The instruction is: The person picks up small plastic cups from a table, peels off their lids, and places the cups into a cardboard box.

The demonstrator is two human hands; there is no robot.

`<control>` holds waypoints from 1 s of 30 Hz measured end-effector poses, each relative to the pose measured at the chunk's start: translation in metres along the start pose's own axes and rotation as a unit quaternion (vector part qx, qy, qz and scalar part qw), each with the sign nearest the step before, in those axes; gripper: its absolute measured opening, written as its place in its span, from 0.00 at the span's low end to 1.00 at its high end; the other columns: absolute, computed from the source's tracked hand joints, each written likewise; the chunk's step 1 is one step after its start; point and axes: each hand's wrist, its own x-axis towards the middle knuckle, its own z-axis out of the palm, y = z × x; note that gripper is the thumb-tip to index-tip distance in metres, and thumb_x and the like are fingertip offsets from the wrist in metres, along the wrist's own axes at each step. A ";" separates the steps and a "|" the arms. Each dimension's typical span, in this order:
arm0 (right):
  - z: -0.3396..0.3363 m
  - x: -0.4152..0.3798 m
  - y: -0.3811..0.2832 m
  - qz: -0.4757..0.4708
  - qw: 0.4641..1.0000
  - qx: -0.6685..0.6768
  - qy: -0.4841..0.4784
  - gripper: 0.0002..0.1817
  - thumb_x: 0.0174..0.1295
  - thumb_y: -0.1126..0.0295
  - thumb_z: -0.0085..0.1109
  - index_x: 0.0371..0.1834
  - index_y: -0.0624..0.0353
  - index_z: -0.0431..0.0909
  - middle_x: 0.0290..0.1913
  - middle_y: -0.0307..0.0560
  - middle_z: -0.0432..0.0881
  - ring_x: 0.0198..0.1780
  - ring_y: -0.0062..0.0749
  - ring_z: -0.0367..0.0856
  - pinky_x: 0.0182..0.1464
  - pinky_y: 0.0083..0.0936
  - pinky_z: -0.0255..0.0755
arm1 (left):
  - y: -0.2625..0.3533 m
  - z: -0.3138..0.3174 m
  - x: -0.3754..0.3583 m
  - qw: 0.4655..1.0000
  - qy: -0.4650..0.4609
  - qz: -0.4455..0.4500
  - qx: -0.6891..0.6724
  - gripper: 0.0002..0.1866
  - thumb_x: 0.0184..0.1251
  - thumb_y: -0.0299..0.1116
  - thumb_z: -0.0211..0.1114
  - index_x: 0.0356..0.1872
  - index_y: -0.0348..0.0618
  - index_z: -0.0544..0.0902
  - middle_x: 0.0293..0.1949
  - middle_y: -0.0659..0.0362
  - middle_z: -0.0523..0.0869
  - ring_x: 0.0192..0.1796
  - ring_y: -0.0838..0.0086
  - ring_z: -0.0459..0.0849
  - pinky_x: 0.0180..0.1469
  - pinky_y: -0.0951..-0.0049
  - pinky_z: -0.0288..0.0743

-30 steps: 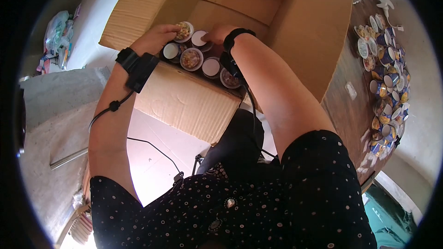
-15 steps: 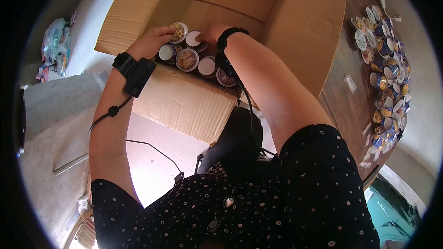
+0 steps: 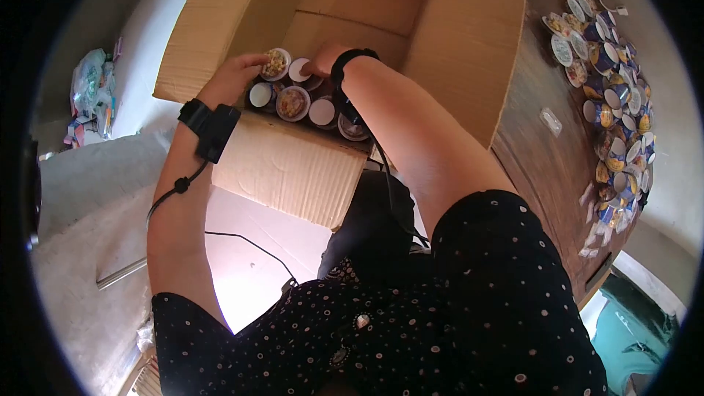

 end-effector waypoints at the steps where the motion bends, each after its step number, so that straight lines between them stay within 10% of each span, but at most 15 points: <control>1: -0.003 -0.006 -0.002 -0.008 1.000 0.029 -0.001 0.30 0.51 0.44 0.63 0.38 0.64 0.83 0.36 0.51 0.84 0.34 0.34 0.82 0.34 0.30 0.73 | 0.004 0.000 -0.003 1.000 0.006 -0.005 -0.013 0.17 0.66 0.29 0.54 0.53 0.30 0.77 0.47 0.52 0.84 0.48 0.73 0.80 0.52 0.76 0.72; 9: -0.041 -0.038 -0.006 -0.115 0.991 0.037 0.056 0.19 0.60 0.58 0.58 0.49 0.59 0.78 0.39 0.48 0.82 0.38 0.31 0.82 0.38 0.25 0.76 | 0.059 -0.011 -0.032 0.997 0.007 -0.035 -0.066 0.18 0.67 0.26 0.50 0.55 0.31 0.76 0.51 0.55 0.81 0.53 0.74 0.77 0.57 0.77 0.68; 11: -0.057 -0.043 -0.004 -0.349 0.859 -0.366 0.075 0.19 0.60 0.61 0.59 0.50 0.60 0.76 0.38 0.44 0.82 0.38 0.30 0.82 0.39 0.25 0.78 | 0.075 -0.012 -0.045 0.996 0.055 -0.057 -0.035 0.17 0.68 0.29 0.51 0.55 0.35 0.77 0.50 0.58 0.81 0.50 0.77 0.77 0.51 0.80 0.68; 13: -0.064 -0.071 0.002 -0.336 0.941 0.023 0.021 0.18 0.60 0.62 0.59 0.47 0.65 0.76 0.37 0.45 0.81 0.38 0.30 0.83 0.41 0.23 0.78 | 0.081 -0.014 -0.052 0.999 0.043 0.001 -0.009 0.17 0.69 0.34 0.52 0.55 0.38 0.77 0.49 0.60 0.81 0.48 0.79 0.76 0.48 0.82 0.67; 18: -0.088 -0.204 0.019 -0.321 0.833 0.450 -0.014 0.15 0.64 0.67 0.55 0.44 0.71 0.75 0.39 0.49 0.81 0.40 0.31 0.83 0.45 0.23 0.78 | 0.154 0.014 -0.088 0.995 0.034 -0.019 -0.094 0.17 0.71 0.35 0.51 0.56 0.38 0.76 0.53 0.59 0.80 0.57 0.76 0.76 0.58 0.77 0.66; 25: -0.086 -0.318 0.135 -0.274 0.731 0.621 0.073 0.13 0.65 0.67 0.55 0.45 0.67 0.75 0.39 0.51 0.81 0.39 0.33 0.82 0.44 0.26 0.79 | 0.242 0.088 -0.132 0.978 0.006 0.096 -0.183 0.15 0.70 0.30 0.52 0.54 0.35 0.77 0.51 0.55 0.81 0.54 0.73 0.78 0.59 0.73 0.68; 30: -0.052 -0.317 0.266 -0.071 0.709 0.651 0.263 0.12 0.64 0.70 0.56 0.47 0.65 0.72 0.41 0.50 0.78 0.38 0.31 0.81 0.41 0.26 0.79 | 0.293 0.164 -0.153 0.961 -0.077 0.123 -0.236 0.15 0.70 0.28 0.52 0.53 0.33 0.77 0.49 0.51 0.82 0.53 0.69 0.81 0.58 0.70 0.72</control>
